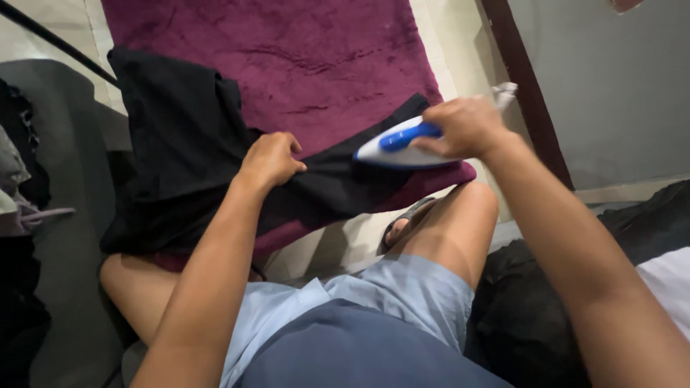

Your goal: The person irons a black garment on a purple mat using a handheld electric iron. They repeatedly smooth the fabric, lift and reposition the garment, and continue ironing different sections.

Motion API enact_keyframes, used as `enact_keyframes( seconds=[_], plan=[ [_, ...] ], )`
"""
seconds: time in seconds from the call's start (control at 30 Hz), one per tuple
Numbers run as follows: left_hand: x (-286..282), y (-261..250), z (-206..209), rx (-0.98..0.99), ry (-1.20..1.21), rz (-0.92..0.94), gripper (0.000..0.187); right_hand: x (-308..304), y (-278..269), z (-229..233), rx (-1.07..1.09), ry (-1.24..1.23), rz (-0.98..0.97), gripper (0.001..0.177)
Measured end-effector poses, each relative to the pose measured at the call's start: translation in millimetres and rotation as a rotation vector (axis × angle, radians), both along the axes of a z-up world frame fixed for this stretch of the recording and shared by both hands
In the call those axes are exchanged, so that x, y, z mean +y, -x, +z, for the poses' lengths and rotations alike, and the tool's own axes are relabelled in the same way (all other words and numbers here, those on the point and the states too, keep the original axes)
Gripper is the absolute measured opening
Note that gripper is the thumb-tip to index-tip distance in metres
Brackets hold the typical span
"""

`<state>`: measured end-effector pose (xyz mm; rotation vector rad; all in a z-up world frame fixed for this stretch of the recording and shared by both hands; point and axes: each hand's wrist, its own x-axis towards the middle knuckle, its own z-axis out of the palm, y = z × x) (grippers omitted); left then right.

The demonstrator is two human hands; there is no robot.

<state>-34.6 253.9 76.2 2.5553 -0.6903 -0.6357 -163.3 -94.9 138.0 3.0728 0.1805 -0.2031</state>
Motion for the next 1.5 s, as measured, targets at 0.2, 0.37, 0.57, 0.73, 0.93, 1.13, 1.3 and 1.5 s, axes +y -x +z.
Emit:
enact_keyframes(
  seconds=[0.2,0.37,0.57,0.73,0.93,1.13,1.3,1.5],
  plan=[
    [0.3,2.8,-2.6,0.004,0.019,0.044,0.042,-2.5,-2.5,6.6,0.017,0.016,0.122,0.049],
    [0.0,16.5,13.7,-0.236,0.202,0.059,0.042,-7.3,1.6,4.6,-0.044,0.016,0.237,0.044],
    [-13.6,83.0,39.7,-0.629,0.507,-0.545,0.049,-7.5,-3.1,9.8,-0.049,-0.039,0.255,0.041],
    [-22.4,132.4,13.1,-0.927,0.353,-0.491,0.023,-2.8,0.7,9.5,-0.003,-0.050,0.318,0.043],
    [-7.1,134.6,-18.9,-0.961,0.265,-0.440,0.006,-4.9,4.7,13.0,-0.032,-0.089,0.335,0.040],
    [-2.2,155.2,-15.7,-0.924,0.301,-0.422,0.011,2.8,12.2,0.5,-0.039,-0.065,0.432,0.044],
    [-1.3,153.4,-16.0,-0.859,0.201,-0.413,0.009,-8.6,9.1,-6.8,-0.234,-0.032,0.042,0.047],
    [0.3,157.3,-19.4,-0.894,0.236,-0.401,0.009,5.1,0.9,-7.1,-0.153,-0.023,-0.033,0.053]
  ],
)
